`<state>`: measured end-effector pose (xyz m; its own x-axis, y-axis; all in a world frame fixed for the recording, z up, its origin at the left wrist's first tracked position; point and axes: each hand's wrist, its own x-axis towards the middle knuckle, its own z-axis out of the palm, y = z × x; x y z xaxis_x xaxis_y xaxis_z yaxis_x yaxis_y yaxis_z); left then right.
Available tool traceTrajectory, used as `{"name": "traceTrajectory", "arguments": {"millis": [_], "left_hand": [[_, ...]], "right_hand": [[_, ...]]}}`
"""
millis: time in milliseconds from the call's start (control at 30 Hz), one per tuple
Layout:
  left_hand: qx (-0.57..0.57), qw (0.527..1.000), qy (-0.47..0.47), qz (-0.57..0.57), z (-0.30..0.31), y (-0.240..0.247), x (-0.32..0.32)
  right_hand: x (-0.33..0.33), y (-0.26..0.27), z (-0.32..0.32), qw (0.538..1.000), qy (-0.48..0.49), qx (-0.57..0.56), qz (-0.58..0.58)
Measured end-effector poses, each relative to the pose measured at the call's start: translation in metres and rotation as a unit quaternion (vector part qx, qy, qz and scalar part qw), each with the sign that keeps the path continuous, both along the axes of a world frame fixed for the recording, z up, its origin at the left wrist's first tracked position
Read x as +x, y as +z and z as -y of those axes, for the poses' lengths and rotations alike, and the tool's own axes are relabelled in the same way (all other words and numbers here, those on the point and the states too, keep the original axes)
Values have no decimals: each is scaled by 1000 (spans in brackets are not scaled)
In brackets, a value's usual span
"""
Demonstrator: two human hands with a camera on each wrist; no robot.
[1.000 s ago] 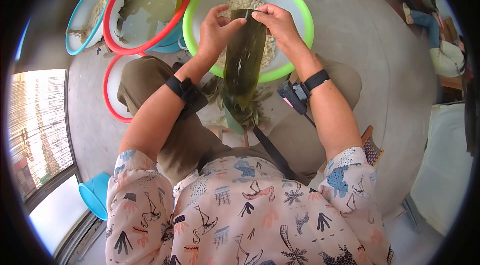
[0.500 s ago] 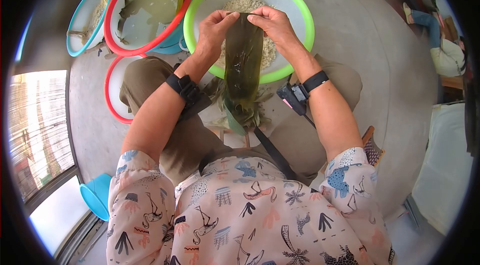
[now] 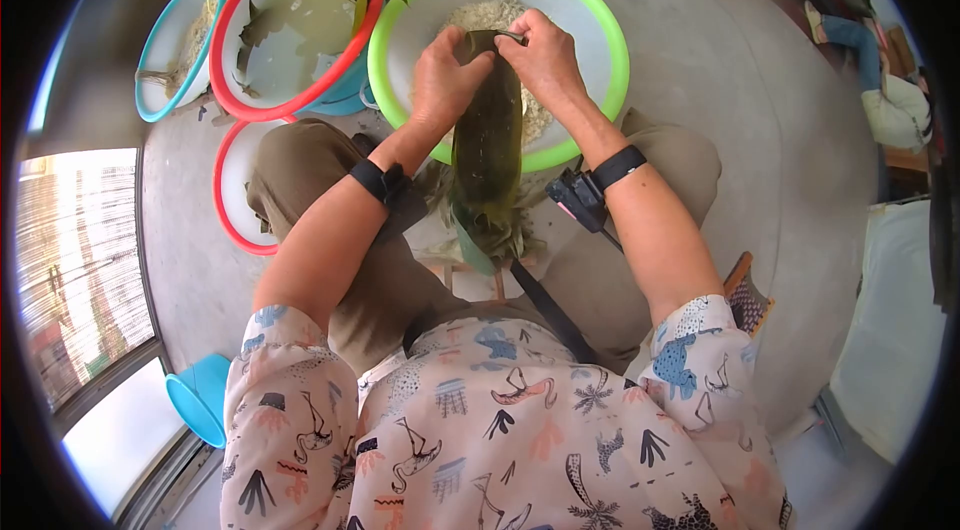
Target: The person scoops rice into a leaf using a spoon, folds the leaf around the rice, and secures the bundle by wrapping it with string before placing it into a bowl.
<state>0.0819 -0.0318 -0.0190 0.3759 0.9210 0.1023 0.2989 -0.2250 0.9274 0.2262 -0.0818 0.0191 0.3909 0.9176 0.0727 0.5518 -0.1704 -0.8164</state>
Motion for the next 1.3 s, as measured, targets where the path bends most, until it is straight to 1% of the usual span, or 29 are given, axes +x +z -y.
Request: {"name": "traceTrajectory", "arguments": {"millis": [67, 100, 133, 167, 233, 367, 433, 467, 533, 567, 633, 767, 833, 967, 1033, 1133, 1167, 1233, 1267, 1300], "left_hand": [[10, 1000, 6, -2, 1, 3, 1], [5, 1000, 19, -14, -1, 4, 1], [1, 999, 32, -26, -2, 6, 2], [0, 999, 33, -27, -4, 3, 2], [9, 999, 42, 29, -10, -2, 3], [-6, 1000, 22, 1, -8, 3, 1], [-46, 996, -28, 76, -7, 1, 3], [-47, 996, -29, 76, -6, 0, 2], [-49, 991, -91, 80, -4, 7, -1], [-49, 991, -92, 80, -3, 9, -3], [-178, 965, -148, 123, -4, 16, -8], [-205, 956, -167, 126, -6, 18, -14], [-252, 936, -196, 149, -8, 21, -17], [-280, 919, -224, 164, -13, 17, -21], [-329, 887, -244, 214, -13, 22, -23], [-338, 876, -253, 234, -13, 23, -25], [-339, 875, -254, 233, -12, 22, -24], [-323, 890, -233, 223, -10, 22, -23], [-323, 890, -233, 223, -10, 21, -22], [-310, 900, -224, 208, -10, 18, -21]], "right_hand": [[-1, -1, 1, 1000, 8, 18, -6], [-6, 4, 1, 993, 22, 23, -110], [-9, 7, 1, 976, 36, 28, -213], [-9, 6, -1, 976, 36, 28, -214], [-9, 0, -3, 975, 67, 56, -205], [-4, -9, -7, 971, 75, 75, -214], [-3, -3, -4, 957, 81, 58, -272], [-2, -1, -3, 957, 80, 58, -272], [1, 2, 0, 939, 83, 41, -332], [4, 2, 1, 939, 82, 42, -332], [9, 3, 1, 927, 79, 16, -367], [11, 8, 5, 917, 78, 16, -390], [12, 9, 7, 920, 79, 8, -384], [15, 8, 6, 921, 81, 5, -381], [16, 7, 6, 918, 82, 9, -389], [17, 7, 6, 915, 83, -4, -395], [17, 7, 6, 915, 83, -4, -395], [15, 9, 7, 908, 91, -15, -408], [15, 9, 7, 908, 91, -15, -408], [14, 8, 6, 915, 95, -18, -392]]}}
